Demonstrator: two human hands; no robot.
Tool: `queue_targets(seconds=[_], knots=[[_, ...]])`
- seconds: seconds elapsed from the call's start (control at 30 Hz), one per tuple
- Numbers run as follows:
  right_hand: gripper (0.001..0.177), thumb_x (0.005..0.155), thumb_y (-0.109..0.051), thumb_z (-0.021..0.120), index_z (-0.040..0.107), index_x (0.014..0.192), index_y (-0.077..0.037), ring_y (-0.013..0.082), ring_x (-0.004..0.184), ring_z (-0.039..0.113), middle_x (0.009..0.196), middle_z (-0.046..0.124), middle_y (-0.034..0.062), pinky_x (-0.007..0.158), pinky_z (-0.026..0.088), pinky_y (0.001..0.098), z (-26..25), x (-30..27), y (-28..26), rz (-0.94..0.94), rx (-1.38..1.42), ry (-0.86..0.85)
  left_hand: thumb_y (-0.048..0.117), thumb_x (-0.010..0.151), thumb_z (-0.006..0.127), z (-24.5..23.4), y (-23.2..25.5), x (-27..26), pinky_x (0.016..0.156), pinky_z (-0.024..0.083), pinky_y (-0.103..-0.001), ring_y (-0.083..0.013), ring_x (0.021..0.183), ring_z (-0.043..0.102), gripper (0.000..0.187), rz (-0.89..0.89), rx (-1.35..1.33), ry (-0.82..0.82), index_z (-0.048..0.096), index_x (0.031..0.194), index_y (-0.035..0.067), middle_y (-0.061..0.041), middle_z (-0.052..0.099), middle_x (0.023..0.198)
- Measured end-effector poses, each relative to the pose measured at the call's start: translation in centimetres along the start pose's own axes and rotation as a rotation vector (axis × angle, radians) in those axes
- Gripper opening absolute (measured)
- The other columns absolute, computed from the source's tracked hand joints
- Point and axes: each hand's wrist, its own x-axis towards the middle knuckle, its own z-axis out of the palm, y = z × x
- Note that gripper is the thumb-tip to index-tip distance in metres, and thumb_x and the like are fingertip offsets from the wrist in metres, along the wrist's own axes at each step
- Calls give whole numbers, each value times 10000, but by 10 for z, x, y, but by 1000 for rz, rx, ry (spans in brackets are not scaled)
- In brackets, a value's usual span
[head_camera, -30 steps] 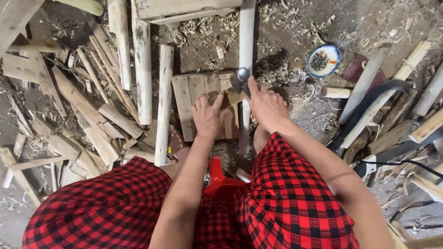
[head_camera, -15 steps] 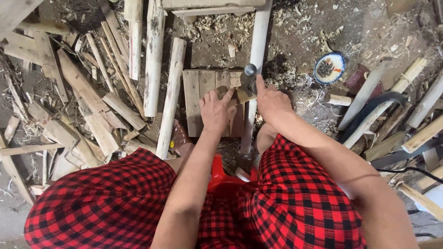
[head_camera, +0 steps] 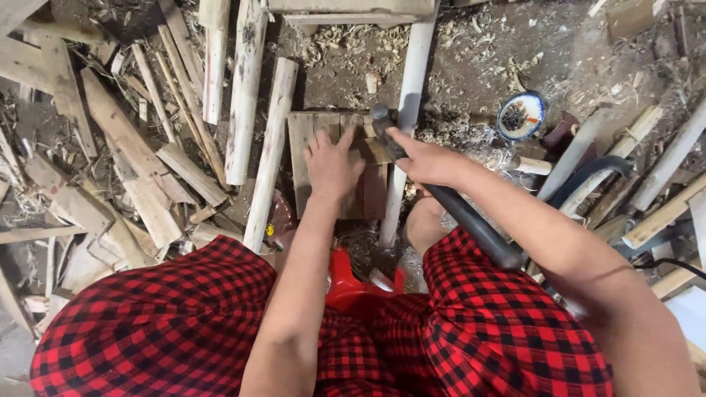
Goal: The person sits on a small stool and uses a curved knife to shave and shape a cylindrical wooden stick. They rotate the stick frequently to smooth its surface and then switch to carving a smaller, rectangular piece of wood.
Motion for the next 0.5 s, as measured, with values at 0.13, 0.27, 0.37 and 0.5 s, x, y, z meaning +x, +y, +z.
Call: queue_targets(seconds=[0.13, 0.27, 0.37, 0.5], knots=[[540, 939, -206, 371, 271, 1469, -186, 297, 645, 665, 866, 634, 228, 503, 579, 380, 12, 26, 8, 66, 236, 51, 258, 784, 669, 22, 13, 13, 1016, 295, -514, -341, 1330, 313, 630, 59, -104, 438, 446, 1369, 184, -182, 400, 1331], [433, 933, -223, 362, 432, 1360, -208, 274, 569, 653, 790, 596, 178, 462, 574, 365, 29, 26, 4, 108, 323, 109, 339, 837, 559, 66, 12, 32, 1065, 222, -550, -317, 1382, 260, 543, -34, 50, 495, 440, 1354, 223, -137, 405, 1399], [407, 929, -212, 337, 448, 1321, -201, 239, 517, 626, 687, 559, 111, 451, 556, 342, 30, 13, -2, 119, 449, 87, 385, 784, 553, 82, 10, 40, 1055, 229, -574, -310, 1371, 280, 563, -44, 81, 549, 445, 1327, 280, -87, 418, 1386], [392, 942, -307, 325, 494, 1293, -264, 486, 1114, 443, 1090, 531, 279, 957, 352, 556, 16, -11, 12, -9, 124, 53, 390, 789, 497, 85, 9, 42, 1052, 240, -583, -293, 1365, 304, 524, -39, 72, 618, 452, 1304, 302, -66, 438, 1362]])
